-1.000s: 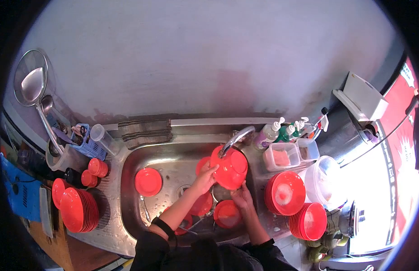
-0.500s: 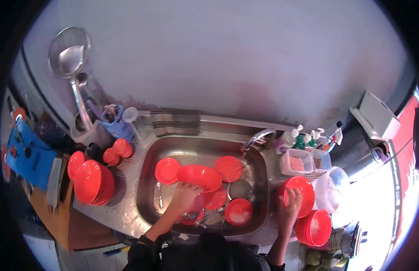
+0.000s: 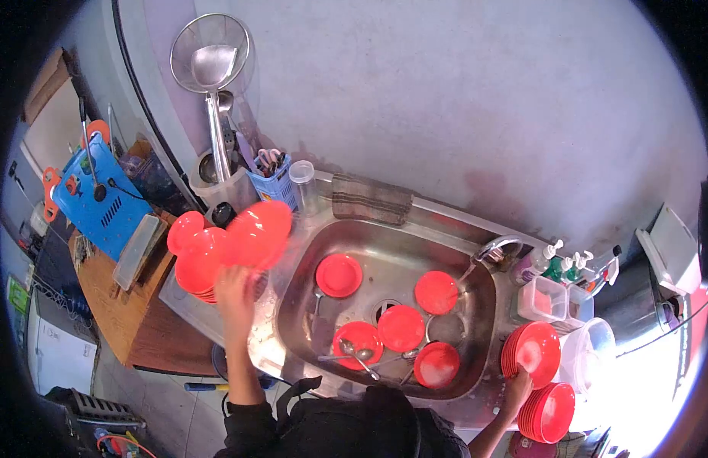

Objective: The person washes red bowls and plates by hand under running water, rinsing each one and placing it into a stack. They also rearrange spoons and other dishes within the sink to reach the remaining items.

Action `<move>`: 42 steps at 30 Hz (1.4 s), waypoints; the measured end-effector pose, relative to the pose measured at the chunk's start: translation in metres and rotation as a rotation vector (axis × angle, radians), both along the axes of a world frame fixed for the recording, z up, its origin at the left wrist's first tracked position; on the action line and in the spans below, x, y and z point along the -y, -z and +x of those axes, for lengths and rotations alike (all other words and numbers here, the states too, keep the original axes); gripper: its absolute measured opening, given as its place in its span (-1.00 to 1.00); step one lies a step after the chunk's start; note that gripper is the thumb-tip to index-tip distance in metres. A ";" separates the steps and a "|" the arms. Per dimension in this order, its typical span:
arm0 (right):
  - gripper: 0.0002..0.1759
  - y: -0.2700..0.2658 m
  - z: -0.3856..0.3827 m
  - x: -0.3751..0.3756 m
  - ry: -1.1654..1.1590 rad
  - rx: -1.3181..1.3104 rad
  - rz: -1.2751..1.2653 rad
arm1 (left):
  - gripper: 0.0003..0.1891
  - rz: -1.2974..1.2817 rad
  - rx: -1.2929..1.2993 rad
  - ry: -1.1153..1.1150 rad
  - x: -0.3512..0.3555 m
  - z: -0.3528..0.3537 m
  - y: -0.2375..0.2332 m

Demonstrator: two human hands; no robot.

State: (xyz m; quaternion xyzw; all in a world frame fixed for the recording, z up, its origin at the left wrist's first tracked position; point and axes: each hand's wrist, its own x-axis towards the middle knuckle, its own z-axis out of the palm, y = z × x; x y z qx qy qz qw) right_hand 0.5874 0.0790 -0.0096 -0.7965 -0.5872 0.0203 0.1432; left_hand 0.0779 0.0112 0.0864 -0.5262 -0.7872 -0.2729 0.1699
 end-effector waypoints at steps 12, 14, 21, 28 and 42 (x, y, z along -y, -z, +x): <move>-0.67 -0.033 0.001 0.009 -0.075 -0.034 -0.048 | -0.76 -0.107 -0.225 -0.472 0.023 -0.076 0.058; -0.70 -0.030 0.004 0.012 -0.035 0.028 -0.003 | -0.76 -0.087 -0.271 -0.514 0.022 -0.074 0.059; -0.77 -0.043 -0.007 0.017 -0.006 0.008 0.398 | -0.70 -0.278 -0.108 -0.546 0.013 -0.073 0.068; -0.79 -0.074 -0.038 0.018 -0.415 0.104 0.671 | -0.65 -0.009 -0.162 -0.466 -0.012 -0.031 0.059; -0.67 0.044 -0.124 -0.099 -0.163 -2.076 0.155 | -0.58 -0.337 0.453 0.807 -0.125 0.132 0.126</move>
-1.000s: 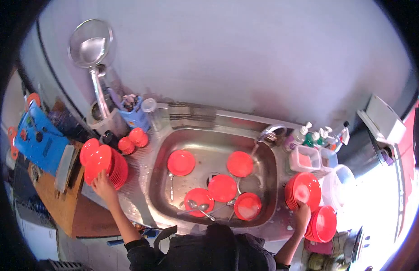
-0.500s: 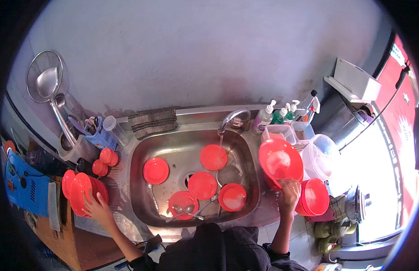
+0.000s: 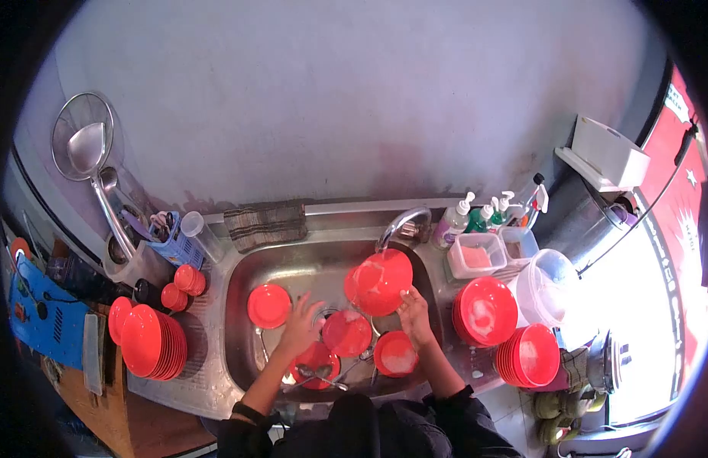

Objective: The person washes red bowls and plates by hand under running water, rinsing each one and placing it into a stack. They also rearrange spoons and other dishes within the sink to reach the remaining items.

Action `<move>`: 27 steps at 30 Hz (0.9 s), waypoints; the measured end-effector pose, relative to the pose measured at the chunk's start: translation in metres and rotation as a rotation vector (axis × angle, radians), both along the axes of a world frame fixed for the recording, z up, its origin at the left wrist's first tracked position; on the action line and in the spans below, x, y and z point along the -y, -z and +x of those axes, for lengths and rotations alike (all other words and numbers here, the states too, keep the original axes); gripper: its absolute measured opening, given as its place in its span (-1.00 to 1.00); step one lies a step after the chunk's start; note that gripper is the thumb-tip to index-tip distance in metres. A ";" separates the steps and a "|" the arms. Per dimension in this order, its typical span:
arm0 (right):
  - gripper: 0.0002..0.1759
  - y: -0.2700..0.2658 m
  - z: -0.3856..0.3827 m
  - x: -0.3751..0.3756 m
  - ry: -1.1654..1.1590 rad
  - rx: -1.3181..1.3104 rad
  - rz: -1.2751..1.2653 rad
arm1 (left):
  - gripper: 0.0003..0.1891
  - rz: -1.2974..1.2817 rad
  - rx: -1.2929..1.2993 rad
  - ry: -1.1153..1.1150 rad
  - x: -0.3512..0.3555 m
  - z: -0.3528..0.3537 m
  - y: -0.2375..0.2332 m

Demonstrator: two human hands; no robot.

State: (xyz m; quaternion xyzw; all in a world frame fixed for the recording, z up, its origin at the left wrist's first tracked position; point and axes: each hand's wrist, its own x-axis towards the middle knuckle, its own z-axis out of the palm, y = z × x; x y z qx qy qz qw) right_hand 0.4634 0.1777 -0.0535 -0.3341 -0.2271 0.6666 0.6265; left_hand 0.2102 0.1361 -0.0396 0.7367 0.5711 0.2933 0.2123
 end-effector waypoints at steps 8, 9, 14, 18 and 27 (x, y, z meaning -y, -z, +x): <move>-0.81 0.023 0.008 -0.027 0.108 -0.425 -0.166 | -0.55 -0.520 0.794 0.015 -0.064 0.066 0.092; -0.82 0.026 0.009 -0.029 0.136 -0.494 -0.230 | -0.55 -0.525 0.796 0.017 -0.068 0.072 0.085; -0.75 0.049 0.021 -0.042 0.072 -0.505 -0.250 | -0.72 -0.749 1.524 -0.057 -0.089 0.086 0.048; -0.66 0.050 0.017 -0.052 -0.053 -0.359 -0.215 | -0.70 -0.656 1.561 -0.042 -0.103 0.073 0.063; -0.63 0.054 -0.004 -0.066 -0.301 -0.470 -0.284 | -0.64 -0.526 1.275 -0.144 -0.084 0.054 0.021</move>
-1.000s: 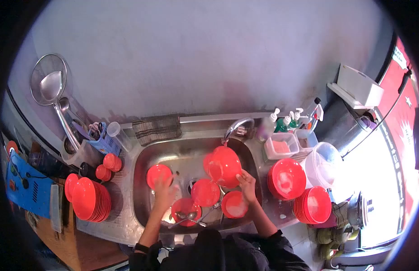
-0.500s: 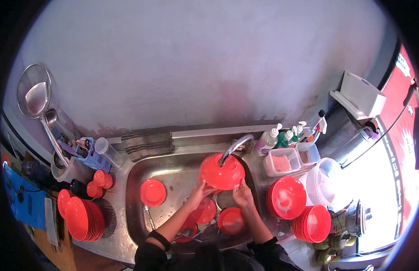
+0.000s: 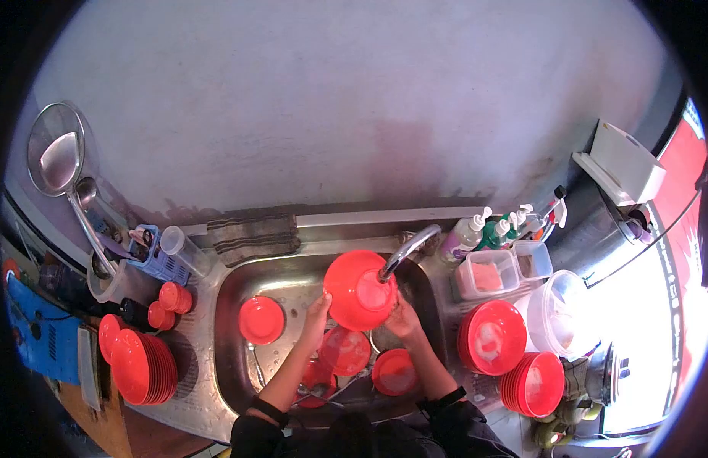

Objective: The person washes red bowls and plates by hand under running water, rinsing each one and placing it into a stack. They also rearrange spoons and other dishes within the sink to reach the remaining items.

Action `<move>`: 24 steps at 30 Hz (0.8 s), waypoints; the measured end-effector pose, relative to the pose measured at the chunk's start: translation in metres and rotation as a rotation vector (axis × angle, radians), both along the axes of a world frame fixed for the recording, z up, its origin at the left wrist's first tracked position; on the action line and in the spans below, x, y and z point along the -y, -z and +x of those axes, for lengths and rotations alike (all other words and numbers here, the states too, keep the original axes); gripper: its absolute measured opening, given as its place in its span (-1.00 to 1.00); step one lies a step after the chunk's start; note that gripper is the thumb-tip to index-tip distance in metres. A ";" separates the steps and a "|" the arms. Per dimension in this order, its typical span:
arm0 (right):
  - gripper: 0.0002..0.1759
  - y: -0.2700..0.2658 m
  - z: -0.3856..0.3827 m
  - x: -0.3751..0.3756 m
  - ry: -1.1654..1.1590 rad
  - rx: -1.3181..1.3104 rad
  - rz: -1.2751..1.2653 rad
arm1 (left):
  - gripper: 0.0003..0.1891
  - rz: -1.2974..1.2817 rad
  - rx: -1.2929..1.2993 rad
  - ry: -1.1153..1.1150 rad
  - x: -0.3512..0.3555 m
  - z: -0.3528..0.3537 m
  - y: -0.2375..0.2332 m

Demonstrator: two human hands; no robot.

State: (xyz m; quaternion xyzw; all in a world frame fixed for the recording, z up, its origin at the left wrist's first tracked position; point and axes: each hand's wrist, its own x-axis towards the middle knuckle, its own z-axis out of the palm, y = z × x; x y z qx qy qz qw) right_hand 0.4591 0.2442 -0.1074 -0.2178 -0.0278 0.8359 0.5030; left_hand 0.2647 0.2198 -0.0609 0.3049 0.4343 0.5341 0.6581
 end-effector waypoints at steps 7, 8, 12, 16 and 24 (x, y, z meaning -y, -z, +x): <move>-0.66 -0.040 -0.008 0.015 0.052 0.147 -0.056 | -0.63 -0.089 0.067 -0.018 0.001 -0.012 0.007; -0.67 -0.043 -0.006 0.017 0.074 0.220 -0.019 | -0.63 -0.112 0.056 -0.012 0.001 -0.011 0.007; -0.68 -0.042 0.004 0.019 0.153 0.301 0.111 | -0.65 -0.149 -0.028 0.022 0.000 -0.005 0.009; -0.69 -0.015 0.023 0.015 0.197 0.497 0.130 | -0.68 0.047 0.032 0.129 -0.002 0.010 -0.005; -0.28 -0.068 0.025 0.024 -0.210 0.331 0.130 | -0.73 1.023 -1.201 0.378 0.006 0.026 -0.021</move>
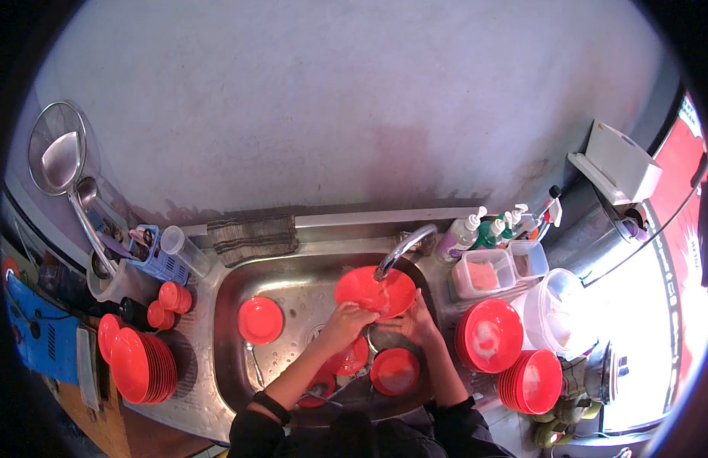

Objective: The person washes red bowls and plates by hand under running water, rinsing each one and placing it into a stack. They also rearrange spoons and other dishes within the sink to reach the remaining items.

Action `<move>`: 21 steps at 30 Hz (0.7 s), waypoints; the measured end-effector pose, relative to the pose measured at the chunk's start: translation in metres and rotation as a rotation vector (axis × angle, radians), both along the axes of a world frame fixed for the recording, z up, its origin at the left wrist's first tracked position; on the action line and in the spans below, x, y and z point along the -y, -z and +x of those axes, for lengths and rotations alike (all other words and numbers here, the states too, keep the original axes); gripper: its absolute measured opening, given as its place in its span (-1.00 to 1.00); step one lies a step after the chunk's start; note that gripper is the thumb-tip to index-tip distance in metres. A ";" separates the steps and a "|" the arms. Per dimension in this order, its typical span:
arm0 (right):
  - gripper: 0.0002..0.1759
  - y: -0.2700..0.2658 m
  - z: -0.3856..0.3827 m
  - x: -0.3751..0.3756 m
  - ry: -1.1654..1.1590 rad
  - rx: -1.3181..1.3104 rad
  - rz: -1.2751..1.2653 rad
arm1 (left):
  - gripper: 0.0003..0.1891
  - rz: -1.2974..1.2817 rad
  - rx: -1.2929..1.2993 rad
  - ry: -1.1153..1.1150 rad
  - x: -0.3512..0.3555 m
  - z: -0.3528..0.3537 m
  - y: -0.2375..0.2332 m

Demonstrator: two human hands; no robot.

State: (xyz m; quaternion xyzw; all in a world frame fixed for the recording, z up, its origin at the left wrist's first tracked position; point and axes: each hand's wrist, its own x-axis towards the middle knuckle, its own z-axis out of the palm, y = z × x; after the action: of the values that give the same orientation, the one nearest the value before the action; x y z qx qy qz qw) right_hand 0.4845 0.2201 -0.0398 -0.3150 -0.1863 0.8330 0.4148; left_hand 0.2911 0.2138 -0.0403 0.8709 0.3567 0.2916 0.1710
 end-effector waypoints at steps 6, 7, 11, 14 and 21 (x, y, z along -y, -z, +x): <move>-0.46 0.020 0.000 0.001 0.062 0.115 0.233 | -0.64 0.055 -0.274 -0.040 0.005 -0.024 -0.007; -0.46 0.021 -0.004 0.001 0.059 0.114 0.230 | -0.64 0.052 -0.275 -0.043 0.008 -0.024 -0.006; -0.41 0.032 -0.031 0.001 0.249 0.076 0.298 | -0.55 0.001 -0.155 -0.533 0.019 -0.014 0.000; -0.39 0.037 -0.034 0.007 0.241 0.141 0.258 | -0.55 -0.371 0.386 -0.685 0.022 -0.015 0.036; -0.33 0.031 -0.014 0.009 0.235 0.197 0.244 | -0.65 -0.959 1.178 -0.807 0.035 -0.031 0.088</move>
State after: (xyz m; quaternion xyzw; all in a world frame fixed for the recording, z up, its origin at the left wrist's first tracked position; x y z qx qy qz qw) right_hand 0.4704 0.2116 -0.0705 -0.3622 -0.2874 0.7152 0.5242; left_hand 0.2601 0.1790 -0.1285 0.2175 0.5768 0.5524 0.5611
